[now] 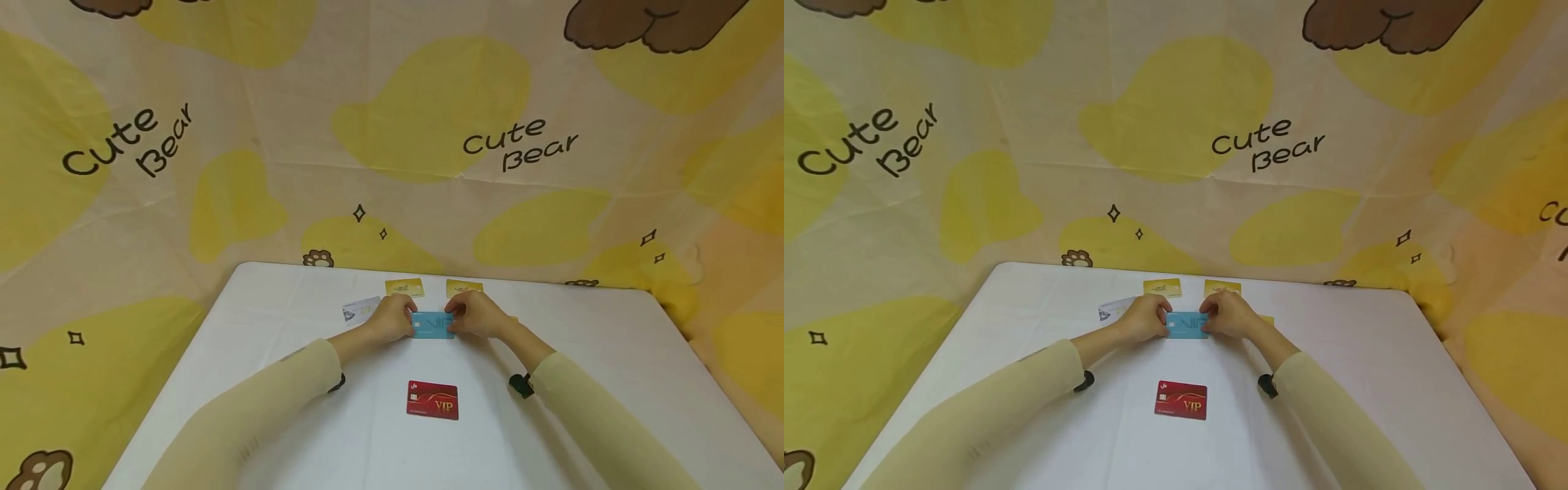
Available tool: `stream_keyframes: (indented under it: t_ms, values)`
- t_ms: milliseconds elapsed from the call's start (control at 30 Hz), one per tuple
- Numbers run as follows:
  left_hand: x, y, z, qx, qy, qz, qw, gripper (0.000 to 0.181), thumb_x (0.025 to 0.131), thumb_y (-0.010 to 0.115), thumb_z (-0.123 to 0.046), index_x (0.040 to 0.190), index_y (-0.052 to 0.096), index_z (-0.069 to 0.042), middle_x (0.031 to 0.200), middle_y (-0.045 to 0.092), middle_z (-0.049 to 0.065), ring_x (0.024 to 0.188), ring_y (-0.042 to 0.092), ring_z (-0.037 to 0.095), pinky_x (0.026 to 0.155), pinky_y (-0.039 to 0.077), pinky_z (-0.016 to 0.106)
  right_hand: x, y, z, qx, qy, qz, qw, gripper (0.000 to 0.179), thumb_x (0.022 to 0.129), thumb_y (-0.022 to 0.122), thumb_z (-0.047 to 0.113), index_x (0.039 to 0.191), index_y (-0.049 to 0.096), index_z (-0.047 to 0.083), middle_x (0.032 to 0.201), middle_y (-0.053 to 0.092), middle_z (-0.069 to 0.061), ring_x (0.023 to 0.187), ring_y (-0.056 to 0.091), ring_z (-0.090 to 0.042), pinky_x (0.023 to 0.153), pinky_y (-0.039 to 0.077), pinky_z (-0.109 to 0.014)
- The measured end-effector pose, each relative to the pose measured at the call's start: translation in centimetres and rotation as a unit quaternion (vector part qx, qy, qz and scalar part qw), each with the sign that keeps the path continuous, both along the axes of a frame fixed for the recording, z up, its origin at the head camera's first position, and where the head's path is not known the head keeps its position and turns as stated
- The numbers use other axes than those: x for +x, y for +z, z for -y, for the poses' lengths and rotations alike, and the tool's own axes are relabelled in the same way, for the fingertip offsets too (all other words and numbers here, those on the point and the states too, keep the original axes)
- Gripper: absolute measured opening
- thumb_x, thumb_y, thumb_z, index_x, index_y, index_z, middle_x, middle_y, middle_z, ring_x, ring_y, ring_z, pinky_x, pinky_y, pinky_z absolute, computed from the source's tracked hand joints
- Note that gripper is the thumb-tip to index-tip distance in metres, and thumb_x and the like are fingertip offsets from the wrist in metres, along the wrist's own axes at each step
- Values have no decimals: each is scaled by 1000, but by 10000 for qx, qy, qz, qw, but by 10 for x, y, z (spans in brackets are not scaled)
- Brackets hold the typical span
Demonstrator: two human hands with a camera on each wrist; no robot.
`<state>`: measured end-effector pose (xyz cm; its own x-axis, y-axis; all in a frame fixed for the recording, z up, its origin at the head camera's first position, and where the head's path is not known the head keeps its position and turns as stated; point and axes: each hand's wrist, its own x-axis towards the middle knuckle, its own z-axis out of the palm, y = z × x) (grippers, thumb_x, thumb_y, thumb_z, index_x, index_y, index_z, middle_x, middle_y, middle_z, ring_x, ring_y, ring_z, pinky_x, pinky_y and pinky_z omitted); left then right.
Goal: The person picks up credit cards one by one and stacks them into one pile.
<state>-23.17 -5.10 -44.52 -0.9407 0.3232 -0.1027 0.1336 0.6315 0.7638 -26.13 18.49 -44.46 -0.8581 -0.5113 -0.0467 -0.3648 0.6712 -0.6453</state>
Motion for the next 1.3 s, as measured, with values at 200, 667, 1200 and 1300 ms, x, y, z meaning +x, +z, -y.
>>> stream_keyframes:
  t_ms: [200,667,1200,1300]
  values:
    - [1,-4,2,330,211,51,9992,31,82,78,9,113,70,5,77,61,7,67,54,16,57,44,22,3,-1,1,-174,-53,-101,9998,28,82,88,3,106,75,-4,90,67,-5,84,59,-19,78,53,-31]
    - [8,-1,8,824,422,112,9956,23,87,74,6,109,71,2,74,61,5,65,53,13,57,43,22,15,4,3,-327,-352,-167,9987,13,90,79,0,104,77,-1,96,72,-7,88,61,-22,83,56,-34]
    - [19,6,15,1262,296,142,9915,20,87,74,6,107,72,2,74,62,4,63,58,12,59,47,22,29,7,-4,-599,-262,-100,9978,10,90,81,3,99,77,1,90,70,-3,84,60,-20,75,54,-26]
    - [20,6,16,1272,255,189,9914,21,86,75,6,106,73,1,75,63,3,63,59,12,59,47,22,32,7,-5,-635,-236,-109,9976,10,90,82,3,98,77,1,89,70,-3,82,60,-18,72,55,-24]
